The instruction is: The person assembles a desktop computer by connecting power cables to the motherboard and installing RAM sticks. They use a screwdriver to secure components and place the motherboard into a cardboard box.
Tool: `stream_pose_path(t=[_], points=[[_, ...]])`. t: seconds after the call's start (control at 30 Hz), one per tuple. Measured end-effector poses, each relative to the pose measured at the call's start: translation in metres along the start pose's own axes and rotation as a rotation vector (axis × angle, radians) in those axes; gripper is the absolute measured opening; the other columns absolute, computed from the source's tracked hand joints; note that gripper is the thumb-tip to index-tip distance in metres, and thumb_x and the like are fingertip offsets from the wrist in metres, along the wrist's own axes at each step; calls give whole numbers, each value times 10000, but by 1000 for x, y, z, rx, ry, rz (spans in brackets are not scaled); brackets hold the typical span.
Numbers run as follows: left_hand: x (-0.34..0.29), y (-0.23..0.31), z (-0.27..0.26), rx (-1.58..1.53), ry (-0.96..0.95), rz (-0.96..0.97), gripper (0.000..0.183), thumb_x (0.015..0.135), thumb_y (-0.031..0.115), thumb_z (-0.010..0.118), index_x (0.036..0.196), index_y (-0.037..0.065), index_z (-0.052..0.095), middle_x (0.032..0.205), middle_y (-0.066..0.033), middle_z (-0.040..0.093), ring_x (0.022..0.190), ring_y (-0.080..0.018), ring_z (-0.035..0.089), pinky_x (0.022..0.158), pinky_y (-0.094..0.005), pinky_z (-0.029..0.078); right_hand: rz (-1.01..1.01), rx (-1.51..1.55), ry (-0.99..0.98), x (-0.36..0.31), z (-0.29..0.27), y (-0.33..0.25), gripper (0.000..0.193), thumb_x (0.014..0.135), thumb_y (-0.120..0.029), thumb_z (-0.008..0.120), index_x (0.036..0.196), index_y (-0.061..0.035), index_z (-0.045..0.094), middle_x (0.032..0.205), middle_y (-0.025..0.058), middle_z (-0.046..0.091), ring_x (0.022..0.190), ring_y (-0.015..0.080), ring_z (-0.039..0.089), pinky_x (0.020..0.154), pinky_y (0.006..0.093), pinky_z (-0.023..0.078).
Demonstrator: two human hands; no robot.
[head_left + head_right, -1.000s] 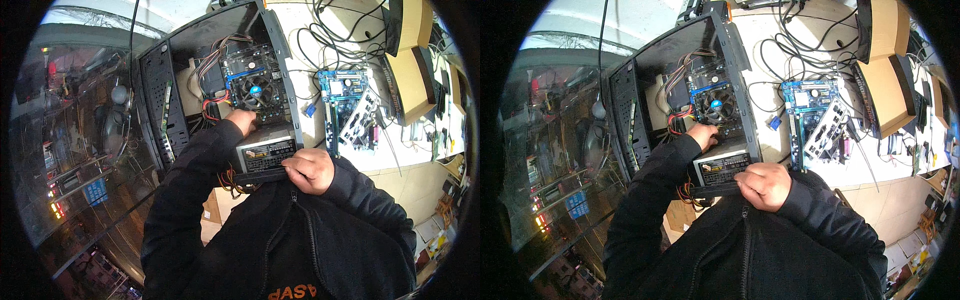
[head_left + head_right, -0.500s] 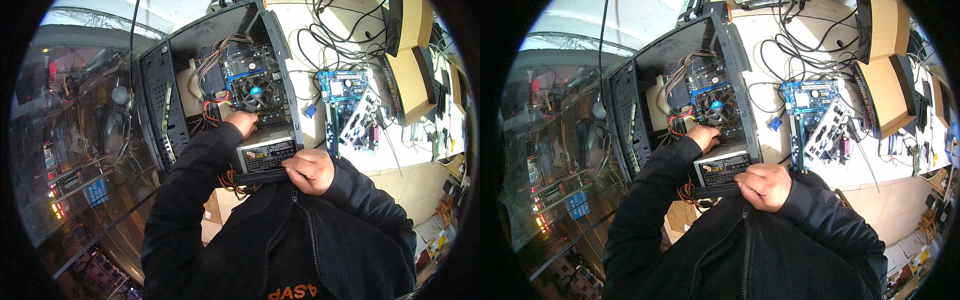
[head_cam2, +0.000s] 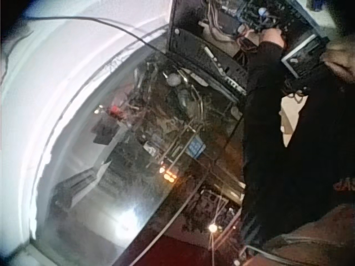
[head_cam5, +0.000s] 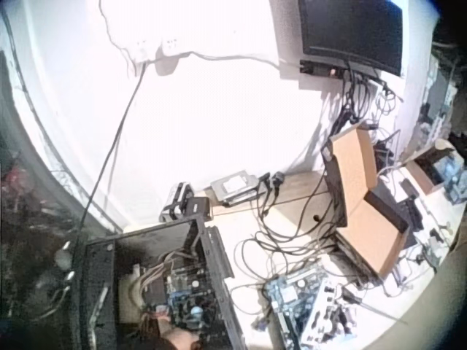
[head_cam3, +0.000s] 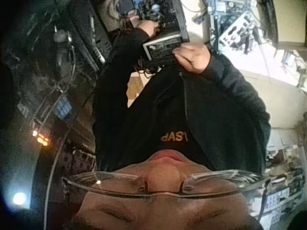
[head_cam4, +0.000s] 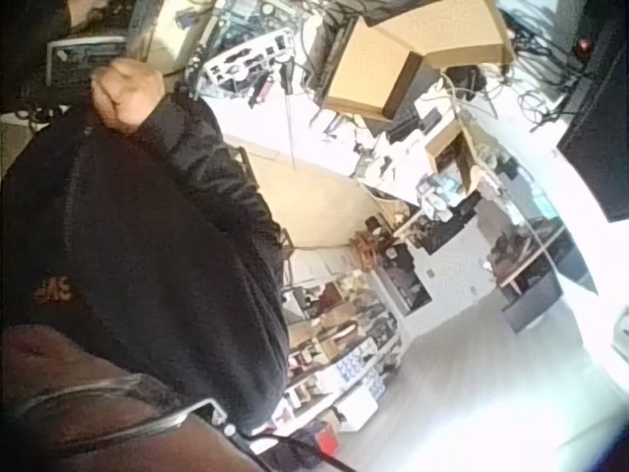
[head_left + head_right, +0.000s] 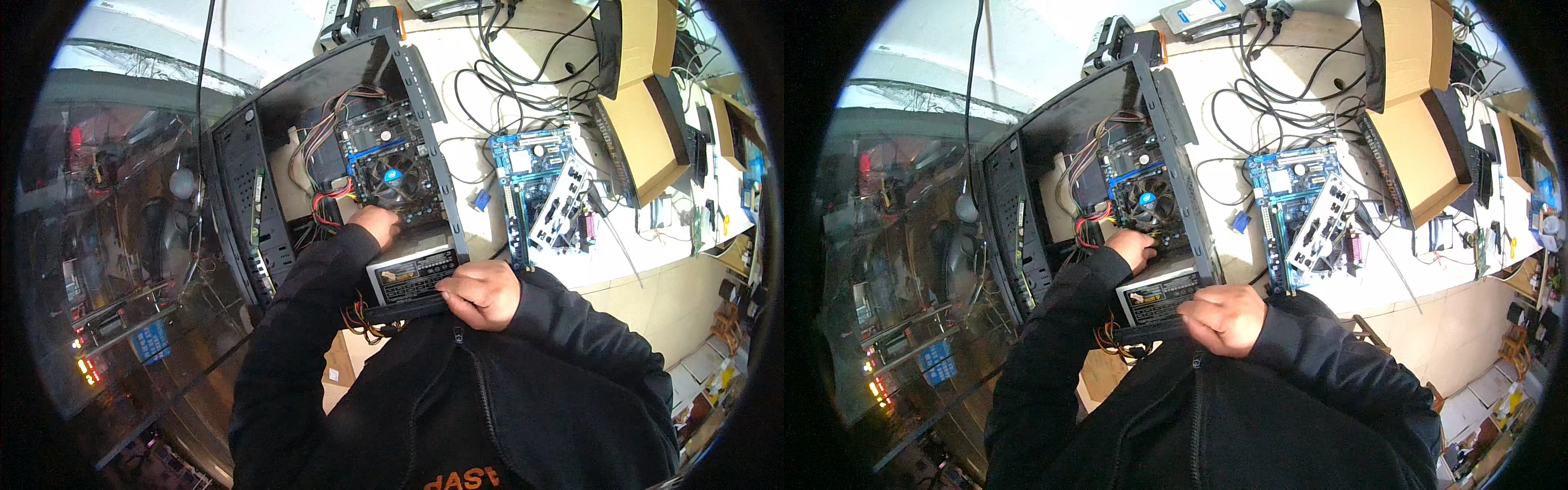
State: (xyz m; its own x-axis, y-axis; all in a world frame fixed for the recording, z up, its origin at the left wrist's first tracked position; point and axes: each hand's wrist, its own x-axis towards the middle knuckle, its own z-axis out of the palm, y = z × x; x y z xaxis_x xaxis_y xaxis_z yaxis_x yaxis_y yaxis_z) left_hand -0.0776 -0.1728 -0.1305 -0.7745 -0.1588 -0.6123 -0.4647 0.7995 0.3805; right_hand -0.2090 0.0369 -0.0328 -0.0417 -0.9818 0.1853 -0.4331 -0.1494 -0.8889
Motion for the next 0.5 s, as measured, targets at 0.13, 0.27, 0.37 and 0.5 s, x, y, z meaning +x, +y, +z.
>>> stream_pose_path(t=[0.13,0.27,0.37,0.5], points=[[2,3,3,5,42,-53,182,756,227,586,857,87,640,824,-165,622,811,-350,597,716,-441,476,5,-14,11,-1,1,0,118,758,-101,599,859,-40,597,704,80,568,627,265,585,538,353,478],[9,-3,8,86,22,-68,185,751,243,590,860,107,651,828,-157,626,814,-346,600,715,-433,480,-6,-3,42,-4,5,3,116,747,-102,606,846,-42,600,710,80,570,628,266,584,544,358,476],[0,11,-10,60,5,-69,219,762,285,589,913,142,660,862,-134,634,835,-330,599,726,-433,473,-25,25,80,-5,4,1,107,752,-79,603,843,-22,605,727,103,576,644,277,583,563,355,472],[-8,-20,10,-244,170,74,247,801,284,578,939,93,652,866,-143,631,843,-326,592,721,-402,468,23,89,187,-19,-1,1,104,756,-72,589,843,-18,605,721,116,563,657,299,568,582,360,470]])
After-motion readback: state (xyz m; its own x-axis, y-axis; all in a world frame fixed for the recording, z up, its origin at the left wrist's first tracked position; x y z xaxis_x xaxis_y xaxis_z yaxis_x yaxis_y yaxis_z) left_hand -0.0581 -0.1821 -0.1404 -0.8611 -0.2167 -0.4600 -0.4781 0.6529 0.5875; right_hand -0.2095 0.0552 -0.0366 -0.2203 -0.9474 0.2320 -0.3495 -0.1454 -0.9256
